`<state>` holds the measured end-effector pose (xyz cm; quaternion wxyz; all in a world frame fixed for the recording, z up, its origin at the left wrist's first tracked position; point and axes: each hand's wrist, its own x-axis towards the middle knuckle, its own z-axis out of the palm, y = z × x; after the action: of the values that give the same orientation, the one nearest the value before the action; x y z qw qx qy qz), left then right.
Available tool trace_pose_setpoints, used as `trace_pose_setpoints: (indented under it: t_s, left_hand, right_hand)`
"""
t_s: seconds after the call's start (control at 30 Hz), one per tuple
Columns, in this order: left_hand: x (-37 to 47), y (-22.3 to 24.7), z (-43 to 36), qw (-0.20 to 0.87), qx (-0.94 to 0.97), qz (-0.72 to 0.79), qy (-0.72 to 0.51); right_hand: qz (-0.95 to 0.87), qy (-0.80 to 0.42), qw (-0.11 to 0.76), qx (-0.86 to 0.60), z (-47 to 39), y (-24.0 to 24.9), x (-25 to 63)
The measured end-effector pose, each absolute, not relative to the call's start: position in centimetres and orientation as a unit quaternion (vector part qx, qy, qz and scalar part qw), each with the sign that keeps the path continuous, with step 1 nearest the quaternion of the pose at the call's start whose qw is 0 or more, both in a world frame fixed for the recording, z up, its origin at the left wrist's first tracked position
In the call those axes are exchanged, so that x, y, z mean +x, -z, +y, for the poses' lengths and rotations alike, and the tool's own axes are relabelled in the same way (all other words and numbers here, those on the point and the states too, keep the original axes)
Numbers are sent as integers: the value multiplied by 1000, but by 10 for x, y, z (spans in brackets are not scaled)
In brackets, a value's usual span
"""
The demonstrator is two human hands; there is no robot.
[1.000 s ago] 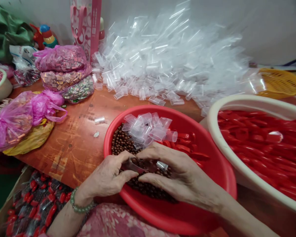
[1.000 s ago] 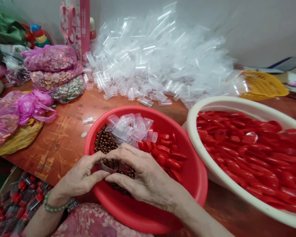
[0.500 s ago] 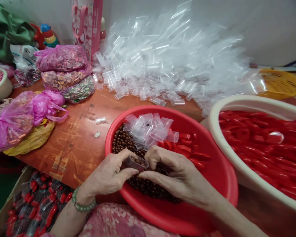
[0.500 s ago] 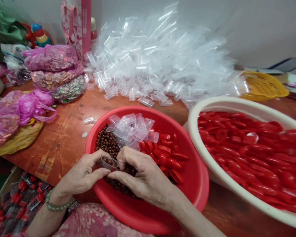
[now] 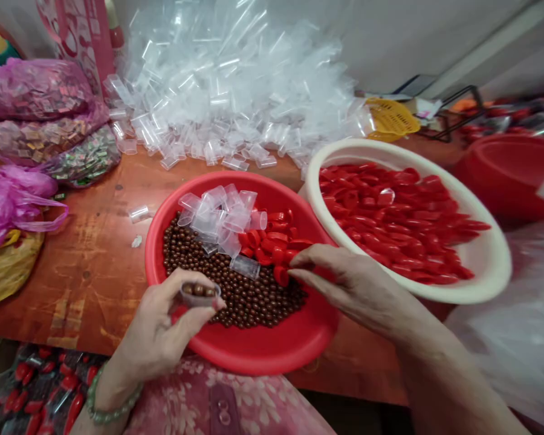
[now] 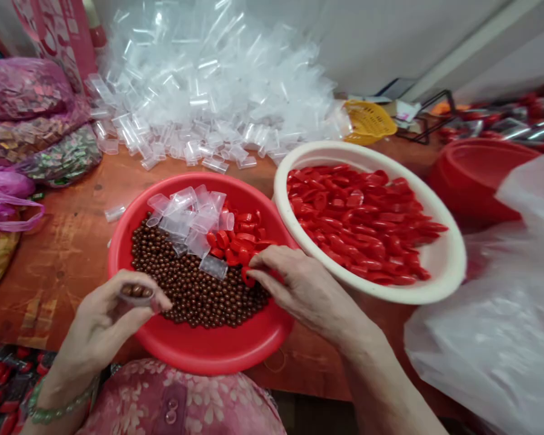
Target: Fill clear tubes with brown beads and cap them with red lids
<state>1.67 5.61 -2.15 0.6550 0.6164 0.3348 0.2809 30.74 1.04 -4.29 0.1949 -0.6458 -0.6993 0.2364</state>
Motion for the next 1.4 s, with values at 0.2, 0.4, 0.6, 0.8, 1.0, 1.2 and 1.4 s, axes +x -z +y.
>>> trace_pose_setpoints:
  t_s: [0.2, 0.4, 0.6, 0.8, 1.0, 1.2, 1.4]
  left_hand:
    - [22, 23, 57, 581, 688, 319, -295]
    - [32, 37, 59, 606, 660, 342, -282]
    - [40, 43, 60, 637, 635, 364, -242]
    - [57, 46, 55, 677, 569, 407, -228]
    - [70, 47, 46, 708, 497, 418, -278]
    - [72, 46, 44, 694, 474, 436, -322]
    - [73, 49, 42, 674, 483, 444, -339]
  right_hand:
    - [-750, -28, -32, -660, 6, 66, 298]
    - [-720, 30, -113, -684, 14, 76, 281]
    - [-701, -34, 25, -712, 6, 70, 285]
    - [-512, -366, 419, -654, 1, 50, 269]
    - [-385, -426, 552, -605, 6, 54, 234]
    - [-414, -381, 537, -629, 2, 53, 217]
    - [-494, -266, 513, -650, -4, 57, 211]
